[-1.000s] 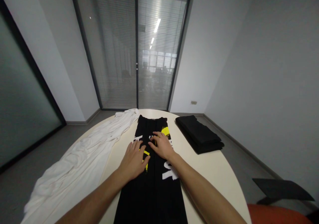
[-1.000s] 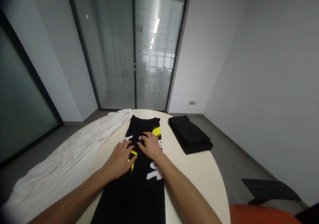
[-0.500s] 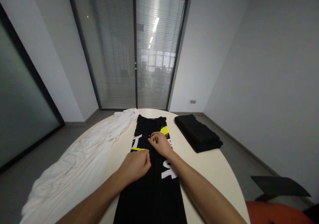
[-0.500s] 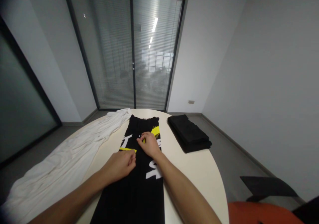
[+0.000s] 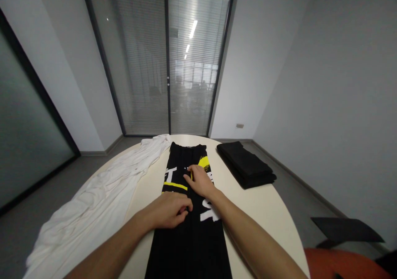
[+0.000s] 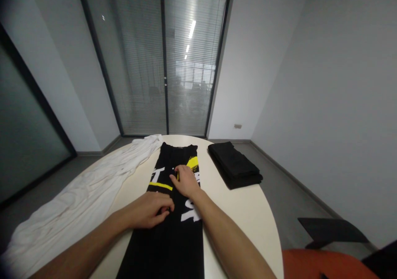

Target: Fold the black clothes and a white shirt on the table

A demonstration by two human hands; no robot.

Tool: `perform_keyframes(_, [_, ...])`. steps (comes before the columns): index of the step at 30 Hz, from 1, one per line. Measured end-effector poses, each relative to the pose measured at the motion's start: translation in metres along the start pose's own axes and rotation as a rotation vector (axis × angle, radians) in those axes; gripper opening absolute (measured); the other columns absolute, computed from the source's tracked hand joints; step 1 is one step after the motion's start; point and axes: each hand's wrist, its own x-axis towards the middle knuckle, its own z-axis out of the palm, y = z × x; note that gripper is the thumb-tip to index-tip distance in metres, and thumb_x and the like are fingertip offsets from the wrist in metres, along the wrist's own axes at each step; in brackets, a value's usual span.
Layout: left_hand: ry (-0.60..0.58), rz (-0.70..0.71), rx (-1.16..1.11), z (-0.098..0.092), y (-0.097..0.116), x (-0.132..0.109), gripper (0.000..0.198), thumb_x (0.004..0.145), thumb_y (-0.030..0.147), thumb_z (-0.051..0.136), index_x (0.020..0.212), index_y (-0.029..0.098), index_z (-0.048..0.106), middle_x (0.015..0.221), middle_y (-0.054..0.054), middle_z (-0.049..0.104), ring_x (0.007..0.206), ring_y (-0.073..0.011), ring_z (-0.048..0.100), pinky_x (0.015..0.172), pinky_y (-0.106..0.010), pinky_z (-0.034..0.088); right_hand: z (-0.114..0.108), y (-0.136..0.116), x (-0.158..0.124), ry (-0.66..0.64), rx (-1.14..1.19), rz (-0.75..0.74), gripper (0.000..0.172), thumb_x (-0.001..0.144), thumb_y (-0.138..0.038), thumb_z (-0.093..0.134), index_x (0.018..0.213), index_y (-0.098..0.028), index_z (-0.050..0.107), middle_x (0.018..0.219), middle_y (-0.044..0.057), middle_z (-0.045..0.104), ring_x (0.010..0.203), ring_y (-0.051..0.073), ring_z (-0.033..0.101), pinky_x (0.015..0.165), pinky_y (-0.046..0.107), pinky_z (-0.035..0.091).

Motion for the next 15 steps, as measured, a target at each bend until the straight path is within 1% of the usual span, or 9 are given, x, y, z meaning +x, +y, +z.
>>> perform_keyframes(2, [-0.009, 0.016, -0.013, 0.000, -0.002, 0.000, 0.023, 0.078, 0.012, 0.053, 0.092, 0.026, 0.065, 0.080, 0.004, 0.065, 0.074, -0.0145, 0.059, 0.068, -0.025, 0.039, -0.004, -0.004, -0.002, -0.027, -0.027, 0.009, 0.035, 0.097, -0.038, 0.051, 0.124, -0.016, 0.054, 0.121, 0.012, 0.062, 0.115, 0.023, 0.054, 0.104, 0.037, 0.039])
perform_keyframes(4, [-0.019, 0.009, -0.032, 0.001, -0.004, 0.000, 0.023, 0.076, 0.013, 0.053, 0.091, 0.026, 0.064, 0.077, 0.004, 0.064, 0.072, -0.0140, 0.058, 0.067, -0.024, 0.038, -0.006, -0.009, -0.006, -0.052, -0.094, 0.125, 0.046, 0.098, -0.043, 0.046, 0.134, -0.014, 0.049, 0.133, 0.016, 0.057, 0.125, 0.027, 0.049, 0.109, 0.045, 0.034])
perform_keyframes(6, [-0.026, -0.015, -0.050, 0.002, -0.006, 0.001, 0.022, 0.076, 0.014, 0.054, 0.092, 0.026, 0.064, 0.076, 0.005, 0.063, 0.070, -0.0137, 0.057, 0.067, -0.024, 0.038, -0.007, -0.014, -0.012, -0.093, -0.170, 0.293, 0.060, 0.098, -0.052, 0.040, 0.143, -0.013, 0.043, 0.145, 0.019, 0.048, 0.136, 0.034, 0.040, 0.112, 0.057, 0.026])
perform_keyframes(8, [-0.030, -0.047, -0.059, 0.003, -0.008, 0.001, 0.021, 0.077, 0.016, 0.056, 0.095, 0.025, 0.063, 0.077, 0.005, 0.063, 0.069, -0.0136, 0.056, 0.066, -0.024, 0.038, -0.006, -0.017, -0.021, -0.158, -0.216, 0.390, 0.071, 0.098, -0.059, 0.033, 0.152, -0.013, 0.034, 0.156, 0.019, 0.035, 0.145, 0.038, 0.026, 0.113, 0.064, 0.018])
perform_keyframes(10, [-0.025, -0.069, -0.055, 0.004, -0.008, 0.003, 0.019, 0.081, 0.019, 0.056, 0.097, 0.026, 0.062, 0.079, 0.004, 0.063, 0.071, -0.0141, 0.057, 0.067, -0.024, 0.039, -0.005, -0.017, -0.027, -0.232, -0.244, 0.389, 0.076, 0.097, -0.063, 0.027, 0.155, -0.014, 0.029, 0.162, 0.016, 0.023, 0.150, 0.038, 0.014, 0.115, 0.064, 0.010])
perform_keyframes(11, [-0.016, -0.074, -0.051, 0.005, -0.008, 0.004, 0.018, 0.083, 0.021, 0.056, 0.099, 0.026, 0.062, 0.080, 0.004, 0.063, 0.073, -0.0146, 0.058, 0.069, -0.025, 0.039, -0.004, -0.015, -0.029, -0.257, -0.254, 0.377, 0.077, 0.097, -0.065, 0.025, 0.156, -0.015, 0.028, 0.163, 0.014, 0.020, 0.151, 0.037, 0.011, 0.117, 0.062, 0.007])
perform_keyframes(13, [0.019, -0.078, -0.042, 0.008, -0.007, 0.006, 0.016, 0.087, 0.023, 0.055, 0.101, 0.025, 0.061, 0.085, 0.002, 0.064, 0.080, -0.0161, 0.059, 0.074, -0.026, 0.041, -0.004, -0.010, -0.028, -0.279, -0.266, 0.355, 0.079, 0.097, -0.066, 0.021, 0.156, -0.015, 0.028, 0.164, 0.013, 0.017, 0.152, 0.035, 0.008, 0.118, 0.059, 0.003])
perform_keyframes(15, [0.071, -0.081, -0.038, 0.010, -0.006, 0.007, 0.015, 0.089, 0.024, 0.055, 0.103, 0.024, 0.060, 0.091, 0.000, 0.064, 0.088, -0.0177, 0.060, 0.078, -0.027, 0.043, -0.006, -0.005, -0.023, -0.280, -0.266, 0.336, 0.078, 0.097, -0.066, 0.021, 0.156, -0.014, 0.029, 0.164, 0.013, 0.019, 0.152, 0.034, 0.009, 0.119, 0.058, 0.003])
